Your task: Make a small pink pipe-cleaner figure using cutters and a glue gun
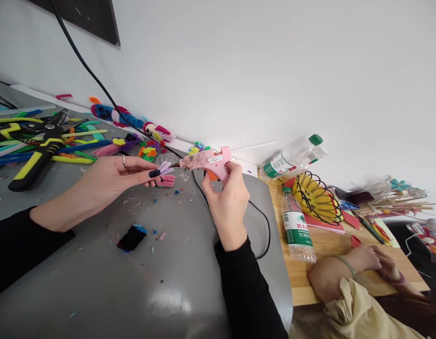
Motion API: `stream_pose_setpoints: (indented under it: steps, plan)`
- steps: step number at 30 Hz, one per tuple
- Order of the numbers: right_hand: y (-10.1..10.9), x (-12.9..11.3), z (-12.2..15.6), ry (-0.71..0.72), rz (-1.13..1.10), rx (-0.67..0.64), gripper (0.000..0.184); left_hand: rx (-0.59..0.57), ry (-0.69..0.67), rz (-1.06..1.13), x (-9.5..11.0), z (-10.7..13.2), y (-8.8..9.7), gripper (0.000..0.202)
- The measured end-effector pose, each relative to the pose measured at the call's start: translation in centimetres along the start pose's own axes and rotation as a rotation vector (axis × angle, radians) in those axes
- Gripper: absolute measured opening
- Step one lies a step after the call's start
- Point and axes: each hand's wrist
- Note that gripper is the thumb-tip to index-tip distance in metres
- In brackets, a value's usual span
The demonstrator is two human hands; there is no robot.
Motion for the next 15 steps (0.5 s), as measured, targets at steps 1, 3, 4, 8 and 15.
stream_pose_setpoints:
  steps: [1, 3, 4, 8, 15]
  plan:
    - [0.02, -0.05, -0.01, 0.008, 0.005, 0.001, 0.031, 0.004, 0.0, -0.012, 0.0, 0.02, -0.01, 0.021]
    - [0.1, -0.14, -0.02, 0.017, 0.016, -0.002, 0.03, 0.026, 0.005, -0.039, 0.02, 0.09, -0.01, 0.021]
    - [0.16, -0.17, -0.02, 0.019, 0.023, -0.005, 0.03, 0.033, 0.01, -0.039, 0.02, 0.13, -0.01, 0.021]
    - [0.38, -0.22, 0.04, 0.022, 0.031, -0.001, 0.028, -0.01, 0.002, 0.047, -0.06, 0.23, 0.02, 0.019]
    - [0.6, -0.21, 0.11, 0.071, 0.051, 0.038, 0.025, 0.003, 0.012, 0.088, -0.08, 0.1, -0.2, 0.018]
Point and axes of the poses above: each hand's wrist, its own z-axis away from the middle knuckle, its own y-axis out of the back of the hand, x = y × z, and after that the axes turned 1 degree about -x, right-handed
